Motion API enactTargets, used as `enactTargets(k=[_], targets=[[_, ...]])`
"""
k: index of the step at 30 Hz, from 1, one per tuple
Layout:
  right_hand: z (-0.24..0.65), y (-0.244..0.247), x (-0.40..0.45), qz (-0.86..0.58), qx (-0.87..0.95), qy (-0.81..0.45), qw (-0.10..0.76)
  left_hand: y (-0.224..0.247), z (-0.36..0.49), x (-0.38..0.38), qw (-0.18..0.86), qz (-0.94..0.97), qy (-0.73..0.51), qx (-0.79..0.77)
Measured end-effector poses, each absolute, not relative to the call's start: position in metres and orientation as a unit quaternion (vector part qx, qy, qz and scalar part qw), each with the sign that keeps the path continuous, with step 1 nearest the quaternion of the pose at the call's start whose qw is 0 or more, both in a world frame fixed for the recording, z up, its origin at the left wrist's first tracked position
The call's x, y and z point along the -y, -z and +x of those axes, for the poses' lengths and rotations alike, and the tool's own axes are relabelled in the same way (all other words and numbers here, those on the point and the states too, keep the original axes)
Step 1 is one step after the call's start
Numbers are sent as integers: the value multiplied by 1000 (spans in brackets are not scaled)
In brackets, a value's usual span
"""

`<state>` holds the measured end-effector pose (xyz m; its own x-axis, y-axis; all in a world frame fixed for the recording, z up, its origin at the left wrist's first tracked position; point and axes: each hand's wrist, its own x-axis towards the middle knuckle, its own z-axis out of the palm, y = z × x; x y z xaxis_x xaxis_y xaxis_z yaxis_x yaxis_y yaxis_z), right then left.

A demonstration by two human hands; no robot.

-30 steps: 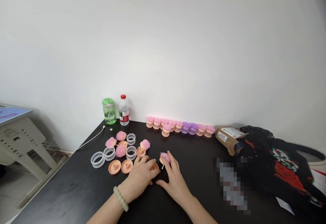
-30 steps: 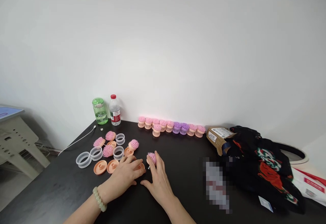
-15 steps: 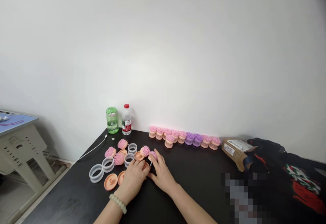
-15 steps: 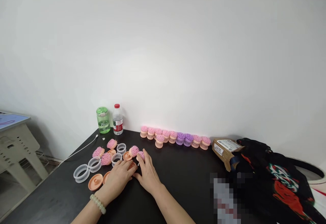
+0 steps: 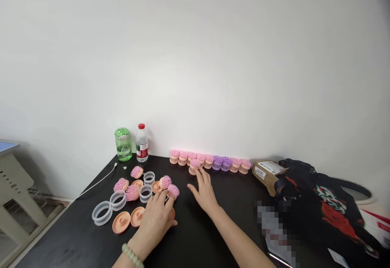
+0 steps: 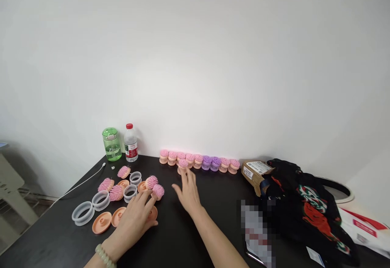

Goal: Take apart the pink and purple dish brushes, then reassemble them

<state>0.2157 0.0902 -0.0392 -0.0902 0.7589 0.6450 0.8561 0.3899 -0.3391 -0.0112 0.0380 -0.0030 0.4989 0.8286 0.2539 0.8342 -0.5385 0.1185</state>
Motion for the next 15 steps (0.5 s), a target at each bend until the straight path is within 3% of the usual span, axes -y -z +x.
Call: enactTargets(k=[8,15], targets=[[224,28,-154,-601,678,49,420,16,-9,-45,-6,-857,165,489],[221,23,-149,-615,642,-27,458,5,-8,-36,26,-853,203,480]])
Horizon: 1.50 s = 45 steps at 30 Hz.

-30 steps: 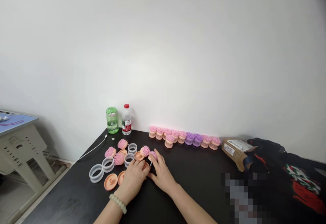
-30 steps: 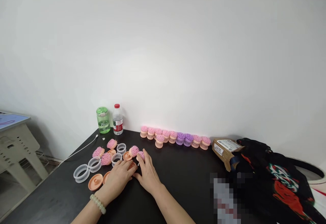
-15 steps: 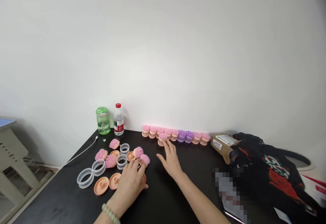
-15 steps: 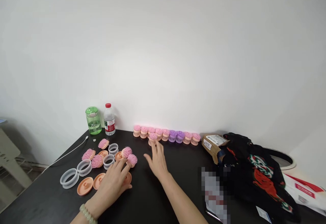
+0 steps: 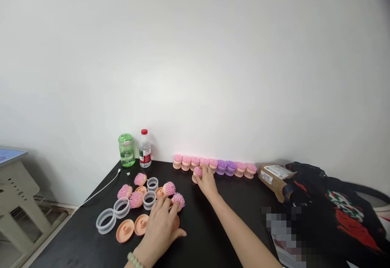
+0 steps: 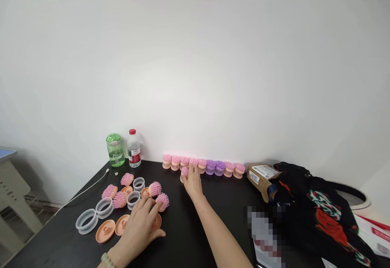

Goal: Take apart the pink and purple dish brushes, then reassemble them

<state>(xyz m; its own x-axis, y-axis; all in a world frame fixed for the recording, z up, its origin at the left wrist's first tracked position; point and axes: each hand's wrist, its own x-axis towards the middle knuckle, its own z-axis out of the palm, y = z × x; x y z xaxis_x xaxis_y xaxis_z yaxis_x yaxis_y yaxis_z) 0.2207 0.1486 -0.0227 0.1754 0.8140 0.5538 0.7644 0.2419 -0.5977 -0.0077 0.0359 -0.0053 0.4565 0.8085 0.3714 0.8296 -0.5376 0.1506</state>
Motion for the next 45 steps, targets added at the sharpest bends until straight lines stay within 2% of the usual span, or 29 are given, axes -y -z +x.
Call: enactTargets(k=[9,14,17,24,31,39,43,45], targets=[[212,15,-48,-559,609,-232,512,7,-8,-23,18,-837,401,372],[195,12,21,-451,549,-426,560,0,3,-7,-47,-851,413,322],[192,14,36,-429,515,-471,573,-5,9,0,-74,-850,413,317],[196,14,39,-467,579,-421,519,3,13,0,4,-867,443,227],[207,0,47,-401,718,-304,481,-1,9,-1,-57,-871,430,230],[204,7,46,-496,627,-409,441,-6,9,2,27,-888,418,192],[204,1,47,-472,654,-375,457,-7,8,2,2,-882,423,208],[205,1,47,-459,636,-407,468,-5,7,1,-10,-879,422,224]])
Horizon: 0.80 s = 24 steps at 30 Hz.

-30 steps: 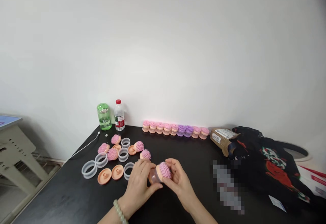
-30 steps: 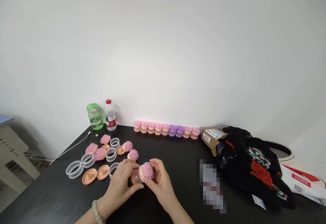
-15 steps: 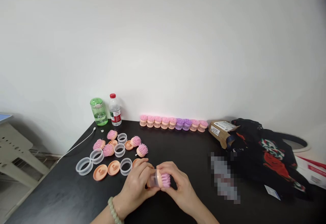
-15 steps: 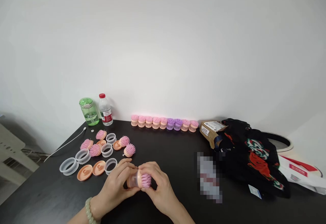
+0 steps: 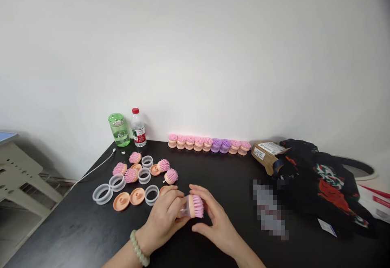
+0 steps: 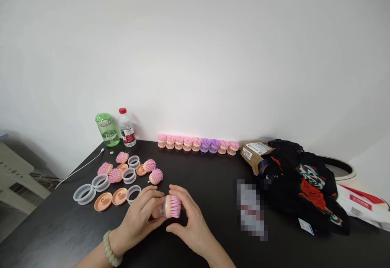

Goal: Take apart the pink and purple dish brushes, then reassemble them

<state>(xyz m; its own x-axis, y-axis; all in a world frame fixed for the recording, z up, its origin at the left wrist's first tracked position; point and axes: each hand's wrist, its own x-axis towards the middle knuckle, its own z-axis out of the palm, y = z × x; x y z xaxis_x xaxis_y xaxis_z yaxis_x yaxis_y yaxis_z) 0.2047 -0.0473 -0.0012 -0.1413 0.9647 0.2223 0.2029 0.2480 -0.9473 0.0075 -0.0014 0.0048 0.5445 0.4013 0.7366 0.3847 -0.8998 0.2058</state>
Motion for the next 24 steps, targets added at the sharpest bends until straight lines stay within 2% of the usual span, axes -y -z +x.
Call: enactTargets(k=[4,8,13,18,24], targets=[[204,4,46,-471,594,-473,449,-1,7,0,10,889,-405,-213],[204,3,46,-487,610,-437,447,-1,7,1,13,896,-393,-207],[205,6,46,-487,584,-474,443,-3,6,2,15,900,-380,-212],[205,4,47,-476,612,-435,458,-3,7,2,35,898,-377,-223],[204,6,46,-519,609,-419,429,-5,8,1,44,897,-381,-220]])
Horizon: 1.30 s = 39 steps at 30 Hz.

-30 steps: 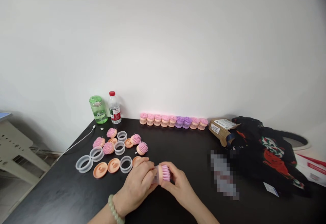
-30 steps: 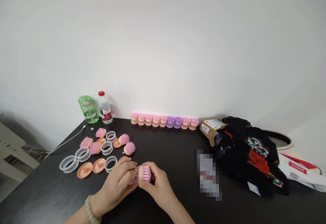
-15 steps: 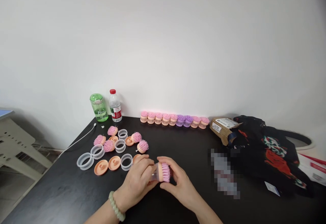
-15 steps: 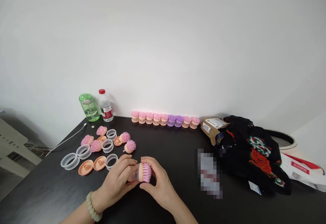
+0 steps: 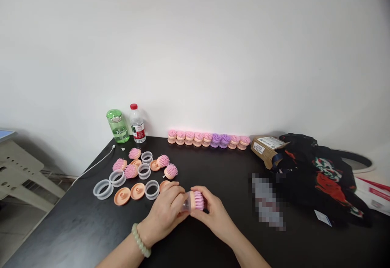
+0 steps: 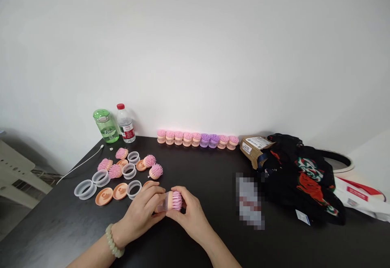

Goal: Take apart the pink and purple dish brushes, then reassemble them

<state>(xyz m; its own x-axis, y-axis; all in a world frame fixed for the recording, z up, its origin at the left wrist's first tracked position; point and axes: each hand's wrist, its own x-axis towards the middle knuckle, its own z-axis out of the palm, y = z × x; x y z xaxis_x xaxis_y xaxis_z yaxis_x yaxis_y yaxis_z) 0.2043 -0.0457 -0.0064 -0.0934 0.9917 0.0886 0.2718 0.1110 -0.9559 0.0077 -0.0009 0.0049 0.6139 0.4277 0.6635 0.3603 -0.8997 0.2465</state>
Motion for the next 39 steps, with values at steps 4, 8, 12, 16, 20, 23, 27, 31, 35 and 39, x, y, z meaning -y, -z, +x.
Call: enactTargets(k=[4,8,12,16,20,23,27,31,35,39], targets=[[208,0,46,-471,673,-348,451,-12,9,4,177,873,-367,-269],[211,-13,51,-400,729,-318,454,-24,7,4,378,805,-325,-321],[214,-21,57,-327,780,-307,438,-29,-5,-3,619,697,-216,-290],[223,-15,55,-335,740,-322,487,-31,-19,-9,771,590,-110,-213],[230,5,42,-491,642,-322,494,-32,-22,-12,816,499,-247,-157],[228,23,30,-582,624,-277,442,-29,-18,-16,794,447,-370,-180],[225,40,22,-604,636,-214,429,-21,-9,-17,790,404,-399,-230],[222,35,29,-545,681,-107,478,-10,3,-11,800,379,-404,-230],[206,23,45,-460,723,-73,510,-1,15,-3,812,348,-410,-225],[188,21,52,-462,731,-86,495,5,24,5,796,360,-431,-227]])
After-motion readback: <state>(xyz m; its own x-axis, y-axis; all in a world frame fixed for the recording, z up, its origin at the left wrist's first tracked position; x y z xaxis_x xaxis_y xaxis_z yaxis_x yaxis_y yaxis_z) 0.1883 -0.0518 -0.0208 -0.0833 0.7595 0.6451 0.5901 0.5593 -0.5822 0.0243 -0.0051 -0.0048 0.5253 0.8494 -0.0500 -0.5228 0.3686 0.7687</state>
